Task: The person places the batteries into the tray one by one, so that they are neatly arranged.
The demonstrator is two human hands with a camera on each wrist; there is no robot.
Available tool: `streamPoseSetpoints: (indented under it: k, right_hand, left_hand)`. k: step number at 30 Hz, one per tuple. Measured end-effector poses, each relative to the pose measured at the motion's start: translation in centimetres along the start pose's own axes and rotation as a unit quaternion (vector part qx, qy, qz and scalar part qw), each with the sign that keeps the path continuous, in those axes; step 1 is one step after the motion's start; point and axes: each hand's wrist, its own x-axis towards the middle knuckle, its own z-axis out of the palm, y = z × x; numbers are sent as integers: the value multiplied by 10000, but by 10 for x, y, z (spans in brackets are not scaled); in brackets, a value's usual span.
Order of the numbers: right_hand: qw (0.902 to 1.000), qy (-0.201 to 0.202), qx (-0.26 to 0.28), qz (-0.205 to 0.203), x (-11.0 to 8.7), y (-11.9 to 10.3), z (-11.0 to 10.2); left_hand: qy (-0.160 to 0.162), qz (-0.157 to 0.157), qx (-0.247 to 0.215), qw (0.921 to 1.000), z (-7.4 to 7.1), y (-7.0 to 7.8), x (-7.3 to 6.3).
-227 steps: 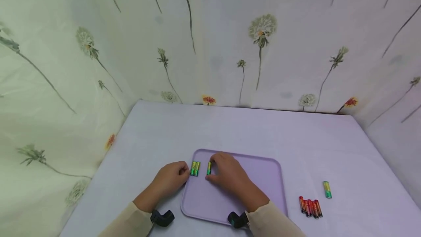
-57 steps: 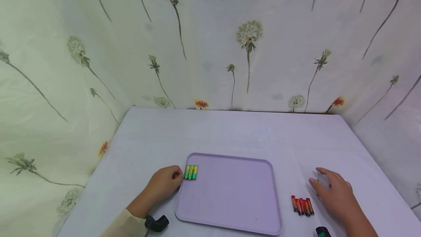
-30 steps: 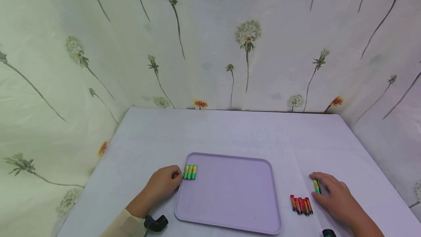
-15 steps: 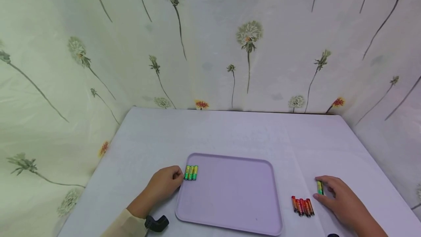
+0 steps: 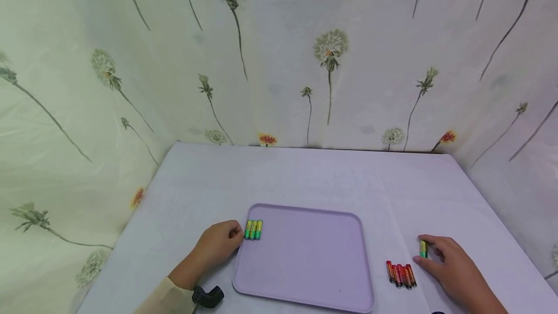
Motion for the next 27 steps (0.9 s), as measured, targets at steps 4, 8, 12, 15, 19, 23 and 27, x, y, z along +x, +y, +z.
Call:
streamPoseSetpoints:
  k: [4, 8, 12, 15, 19, 23, 27]
  right_hand:
    - [9999, 128, -62, 80, 1, -2, 0]
    - [9996, 126, -44, 241, 4, -5, 0]
    - [9990, 59, -16, 450, 8, -10, -2]
    - [9985, 39, 7, 541, 10, -15, -3]
    - [9980, 7, 33, 636, 12, -22, -4]
    - [9978, -6, 51, 665, 13, -30, -5]
    - [9988, 122, 61, 466, 12, -40, -8]
  left_hand:
    - [7, -5, 18, 10000, 0, 0, 0]
    - [29, 17, 25, 10000, -1, -1, 0]
    - [45, 26, 17, 10000, 0, -1, 0]
    - [29, 6, 7, 10000, 1, -2, 0]
    - [7, -13, -2, 10000, 2, -2, 0]
    - [11, -17, 8, 10000, 2, -2, 1]
    - [15, -27, 5, 10000, 2, -1, 1]
